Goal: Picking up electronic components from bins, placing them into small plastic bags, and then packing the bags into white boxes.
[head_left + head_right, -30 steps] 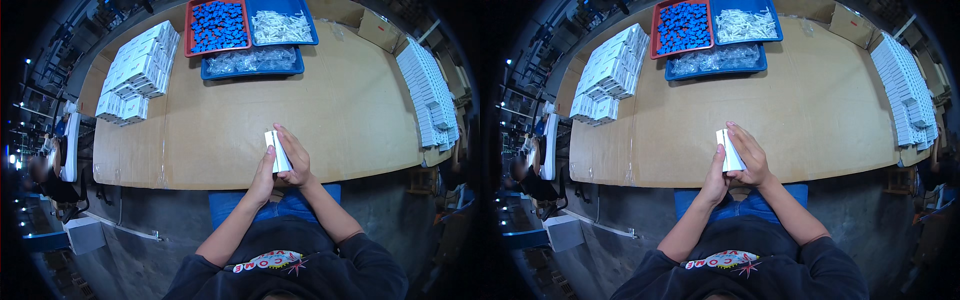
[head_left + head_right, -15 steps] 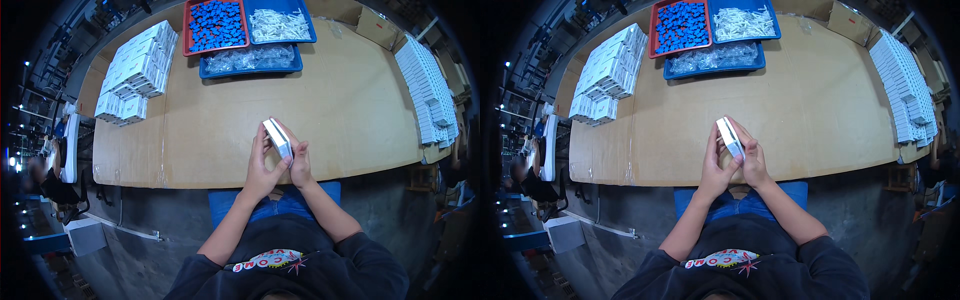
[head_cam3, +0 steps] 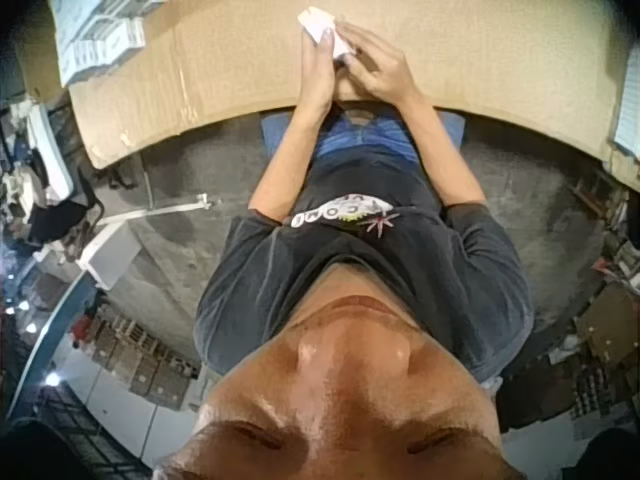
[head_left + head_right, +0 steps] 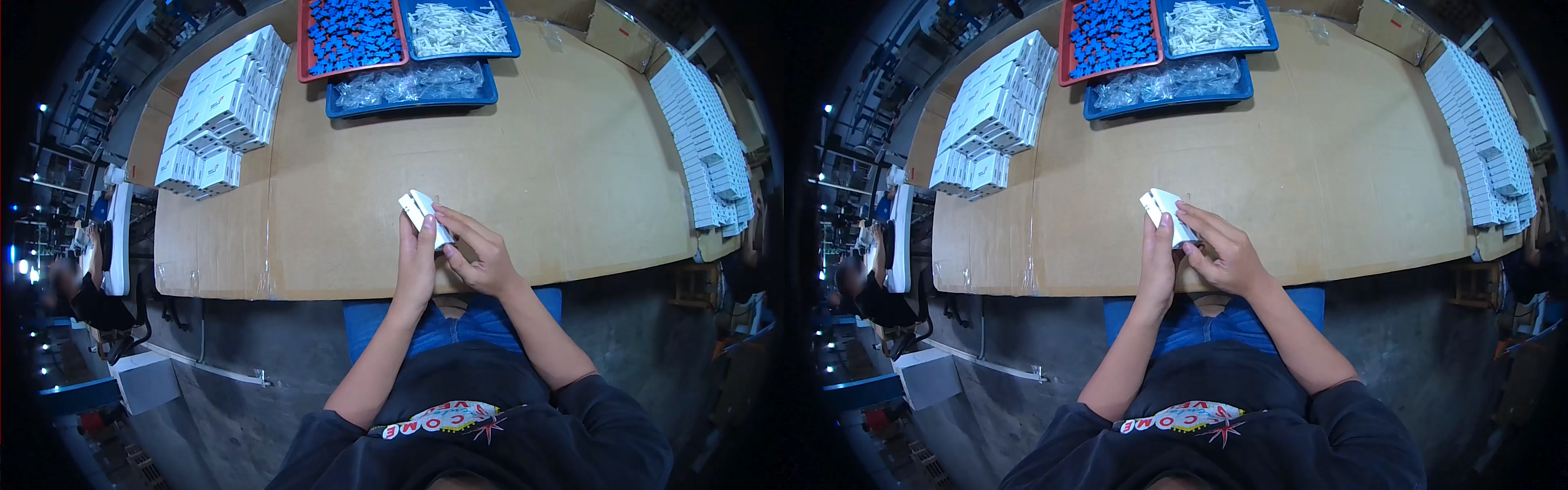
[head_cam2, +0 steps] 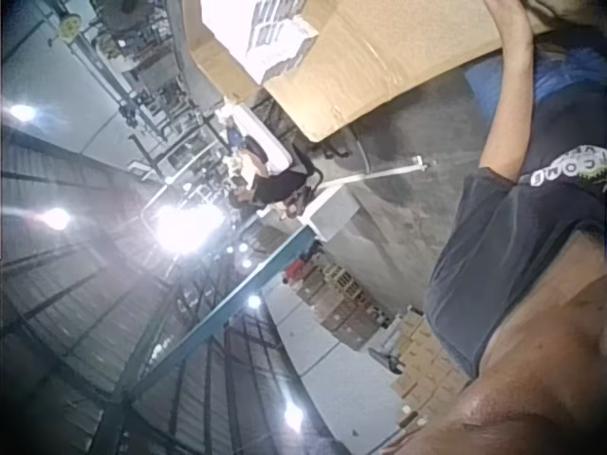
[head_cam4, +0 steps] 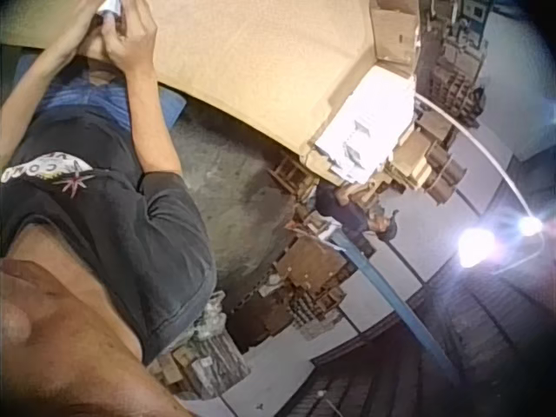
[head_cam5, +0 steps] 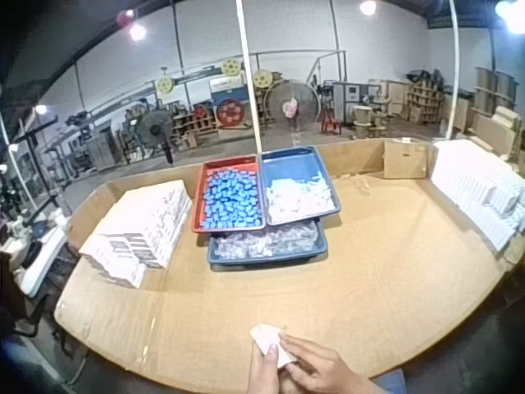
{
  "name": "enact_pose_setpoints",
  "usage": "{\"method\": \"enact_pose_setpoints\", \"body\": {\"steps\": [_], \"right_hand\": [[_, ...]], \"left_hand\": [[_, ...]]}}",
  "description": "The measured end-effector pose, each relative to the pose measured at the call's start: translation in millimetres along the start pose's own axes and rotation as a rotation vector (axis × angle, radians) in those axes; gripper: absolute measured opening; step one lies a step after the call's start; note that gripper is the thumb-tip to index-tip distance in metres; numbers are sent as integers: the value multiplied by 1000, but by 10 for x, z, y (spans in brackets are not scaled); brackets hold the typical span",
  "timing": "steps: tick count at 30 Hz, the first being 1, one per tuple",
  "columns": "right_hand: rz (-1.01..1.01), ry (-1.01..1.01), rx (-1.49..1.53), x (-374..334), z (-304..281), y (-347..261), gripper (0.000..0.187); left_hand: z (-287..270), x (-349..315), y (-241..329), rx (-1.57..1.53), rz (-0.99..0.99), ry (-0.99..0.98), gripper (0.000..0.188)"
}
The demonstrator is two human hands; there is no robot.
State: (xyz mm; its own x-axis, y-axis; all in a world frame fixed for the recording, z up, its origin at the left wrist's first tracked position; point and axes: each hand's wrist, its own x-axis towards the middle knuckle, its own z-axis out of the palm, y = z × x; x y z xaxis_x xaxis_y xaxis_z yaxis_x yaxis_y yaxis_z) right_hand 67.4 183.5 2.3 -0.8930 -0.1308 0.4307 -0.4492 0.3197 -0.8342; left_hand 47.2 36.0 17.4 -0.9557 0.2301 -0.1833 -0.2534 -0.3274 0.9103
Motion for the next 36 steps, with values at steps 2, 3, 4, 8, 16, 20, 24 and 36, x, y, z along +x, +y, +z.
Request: {"method": "enact_pose_setpoints", "body": {"steps": [2, 3, 4, 8, 16, 20, 24, 36], "right_hand": [[-71, 16, -91, 8, 7, 25, 50], [-70, 17, -91, 2, 16, 40, 50], [-94, 29, -134, -11, 26, 55, 50], [-137, 63, -183, -33, 53, 87, 50], [-119, 102, -290, -94, 166, 100, 47], [-157, 118, -347, -103, 216, 115, 47], [-132, 90, -353, -109, 226, 41, 47], [-106, 50, -312, -14, 171, -96, 46]], "left_hand": [[26, -5, -5, -29, -27, 21, 45], [18, 8, -46, 1, -12, 35, 47], [24, 11, -66, 30, 2, 49, 49], [58, 5, -115, 112, 42, 94, 56], [48, 28, -231, 167, 3, 113, 61], [36, -10, -144, 152, -27, 61, 60], [26, -19, -140, 128, 10, 90, 58], [-120, 20, -138, 76, 17, 62, 47]]}}
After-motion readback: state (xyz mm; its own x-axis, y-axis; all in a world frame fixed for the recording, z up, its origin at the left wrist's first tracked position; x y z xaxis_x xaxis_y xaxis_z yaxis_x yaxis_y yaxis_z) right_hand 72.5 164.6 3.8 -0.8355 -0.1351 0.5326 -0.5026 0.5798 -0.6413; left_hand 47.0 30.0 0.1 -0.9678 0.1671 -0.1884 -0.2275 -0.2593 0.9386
